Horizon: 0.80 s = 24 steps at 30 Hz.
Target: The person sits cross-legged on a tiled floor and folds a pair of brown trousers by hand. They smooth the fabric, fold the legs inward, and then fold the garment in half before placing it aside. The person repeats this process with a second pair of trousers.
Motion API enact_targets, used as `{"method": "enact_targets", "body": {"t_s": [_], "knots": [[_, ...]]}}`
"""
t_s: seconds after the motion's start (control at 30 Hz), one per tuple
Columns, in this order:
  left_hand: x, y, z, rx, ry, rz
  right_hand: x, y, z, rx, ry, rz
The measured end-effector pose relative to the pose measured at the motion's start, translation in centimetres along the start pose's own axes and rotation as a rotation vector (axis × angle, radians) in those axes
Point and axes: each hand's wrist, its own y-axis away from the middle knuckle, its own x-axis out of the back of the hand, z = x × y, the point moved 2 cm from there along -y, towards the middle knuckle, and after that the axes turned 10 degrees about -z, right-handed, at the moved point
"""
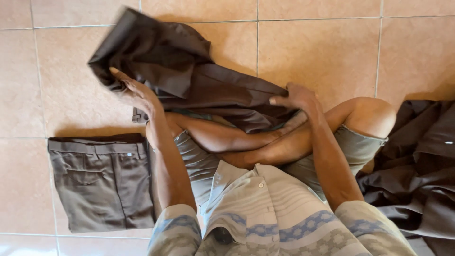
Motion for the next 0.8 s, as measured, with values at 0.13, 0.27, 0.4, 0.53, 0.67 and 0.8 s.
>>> {"method": "enact_targets", "body": {"t_s": [0.13,0.27,0.4,0.53,0.67,0.8], "knots": [[2.1,2.8,2.4,0.062,-0.224,-0.002,-2.9,-3.6,1.7,0.046,0.08,-0.078],[0.7,5.7,4.1,0.044,-0.574,-0.587,1.5,-5.6,3.3,0.344,0.061,0.683],[-1.1,2.5,-1.8,0.1,-0.581,-0.343,10.0,-1.4,1.7,0.452,0.185,1.003],[-1.7,1.4,-3.1,0.182,-0.669,-0.246,5.9,-10.5,9.4,0.236,0.075,0.724],[-0.9,3.9,2.6,0.185,-0.535,-0.246,0.6,-9.8,7.2,0.058,-0.061,0.435],[-0.4,4.9,4.3,0.13,-0.551,-0.303,1.3,-6.8,0.6,0.092,-0.002,0.353]]}}
